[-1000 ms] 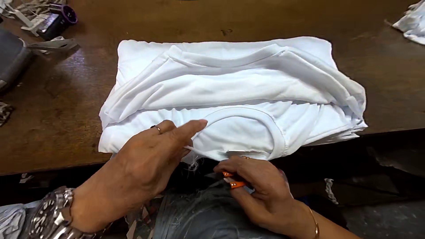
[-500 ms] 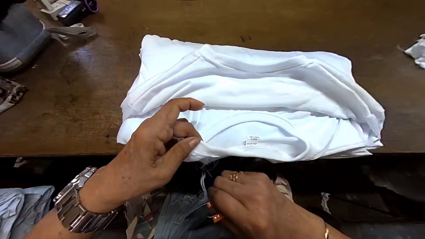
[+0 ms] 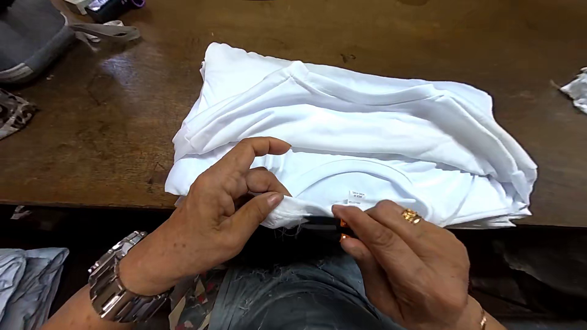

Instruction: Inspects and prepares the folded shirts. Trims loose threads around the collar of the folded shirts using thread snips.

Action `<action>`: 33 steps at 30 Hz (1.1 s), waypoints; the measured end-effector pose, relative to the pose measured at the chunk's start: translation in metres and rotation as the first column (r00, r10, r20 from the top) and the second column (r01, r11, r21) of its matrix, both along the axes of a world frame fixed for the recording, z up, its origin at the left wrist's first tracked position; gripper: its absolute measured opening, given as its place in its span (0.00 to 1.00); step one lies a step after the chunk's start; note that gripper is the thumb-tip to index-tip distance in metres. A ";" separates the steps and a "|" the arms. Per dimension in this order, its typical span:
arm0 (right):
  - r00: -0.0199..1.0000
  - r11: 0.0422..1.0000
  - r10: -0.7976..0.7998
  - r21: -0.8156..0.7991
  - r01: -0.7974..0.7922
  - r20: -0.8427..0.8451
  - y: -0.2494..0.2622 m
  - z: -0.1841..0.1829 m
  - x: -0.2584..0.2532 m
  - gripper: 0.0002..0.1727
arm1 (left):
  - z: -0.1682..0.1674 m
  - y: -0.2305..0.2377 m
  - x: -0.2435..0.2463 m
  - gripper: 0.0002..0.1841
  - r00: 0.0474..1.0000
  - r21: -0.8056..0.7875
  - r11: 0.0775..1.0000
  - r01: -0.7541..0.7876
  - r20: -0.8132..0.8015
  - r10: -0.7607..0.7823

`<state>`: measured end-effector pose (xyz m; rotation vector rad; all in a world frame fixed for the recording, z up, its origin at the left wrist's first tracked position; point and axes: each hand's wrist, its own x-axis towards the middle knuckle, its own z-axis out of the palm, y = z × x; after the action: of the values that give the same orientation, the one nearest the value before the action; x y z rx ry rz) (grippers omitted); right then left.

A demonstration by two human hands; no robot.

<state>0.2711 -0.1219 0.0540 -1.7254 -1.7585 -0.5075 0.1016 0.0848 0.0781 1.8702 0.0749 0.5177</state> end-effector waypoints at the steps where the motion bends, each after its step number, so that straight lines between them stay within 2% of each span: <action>1: 1.000 1.000 -0.002 -0.010 0.002 -0.008 -0.001 0.001 -0.004 0.21 | 0.000 -0.002 0.000 0.27 1.000 -0.013 1.000 -0.019 0.005 0.019; 7: 0.998 0.998 -0.066 -0.008 0.066 -0.016 0.001 -0.005 -0.014 0.20 | 0.004 -0.008 -0.001 0.26 0.996 -0.105 0.991 -0.088 -0.043 0.084; 16: 0.992 0.992 -0.127 -0.022 0.127 0.023 0.004 0.001 -0.021 0.20 | 0.005 -0.012 -0.002 0.26 0.983 -0.080 0.984 -0.159 -0.104 0.150; 24: 0.985 0.985 -0.165 -0.042 0.167 0.042 0.007 0.005 -0.027 0.19 | 0.005 -0.014 -0.003 0.26 0.977 -0.143 0.972 -0.188 -0.129 0.170; 33: 0.990 0.990 -0.139 -0.035 0.139 0.015 0.010 0.005 -0.025 0.20 | 0.000 -0.013 -0.003 0.25 0.984 -0.262 0.951 -0.166 -0.114 0.140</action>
<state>0.2456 -0.1121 0.0587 -1.8834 -1.6727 -0.5496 0.0988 0.0718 0.0778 1.6266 0.3402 0.4989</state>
